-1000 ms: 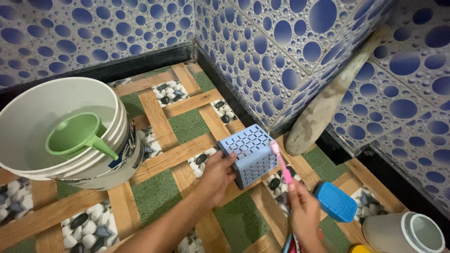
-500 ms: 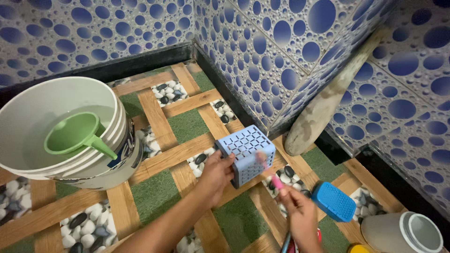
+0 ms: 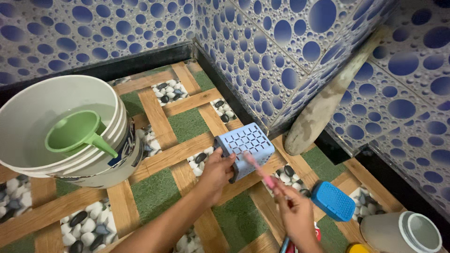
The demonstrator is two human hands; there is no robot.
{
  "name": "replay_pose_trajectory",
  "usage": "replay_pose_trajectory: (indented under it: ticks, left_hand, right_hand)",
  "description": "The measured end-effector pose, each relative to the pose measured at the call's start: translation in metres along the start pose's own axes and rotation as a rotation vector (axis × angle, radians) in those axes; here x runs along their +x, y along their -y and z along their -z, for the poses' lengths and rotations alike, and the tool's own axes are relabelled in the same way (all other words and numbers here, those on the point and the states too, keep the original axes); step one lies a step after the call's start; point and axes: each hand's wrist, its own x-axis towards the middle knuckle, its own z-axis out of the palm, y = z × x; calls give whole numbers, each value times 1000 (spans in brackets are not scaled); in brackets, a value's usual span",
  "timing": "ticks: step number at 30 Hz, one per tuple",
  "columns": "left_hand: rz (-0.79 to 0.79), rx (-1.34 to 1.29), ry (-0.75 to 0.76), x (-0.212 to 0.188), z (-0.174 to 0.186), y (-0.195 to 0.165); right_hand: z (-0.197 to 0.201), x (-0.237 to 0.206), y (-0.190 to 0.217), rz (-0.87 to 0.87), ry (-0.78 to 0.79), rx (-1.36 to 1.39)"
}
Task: The person holds a light blue plastic organizer with a grid pattern and scrubs its surface with a pink toothbrush. The person repeatedly scrubs the same object, occasionally dipping the toothbrush into a nearby container.
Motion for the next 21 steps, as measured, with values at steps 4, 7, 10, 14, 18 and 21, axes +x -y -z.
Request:
replay_pose_trajectory:
  ticks: [4,7,10,14,18,21]
  left_hand:
    - [25,7,-6,1,2,1]
    - [56,28,-38,1,2,1]
    - [47,21,-37,1,-1,2]
    - [60,96,-36,0,-5,2]
    - [50,60,-13,-4,-3,-2]
    - [110,86,-74,-6,-6,-6]
  right_hand:
    - [7,7,10,33,-43,-162]
    - [15,18,18,-144,-138,-205]
    - [12,14,22,-60,-77,-119]
    - [7,4,20,3,88,-86]
    - [24,21,15,-233,-60,-300]
    - [31,25,10,90,-180,-187]
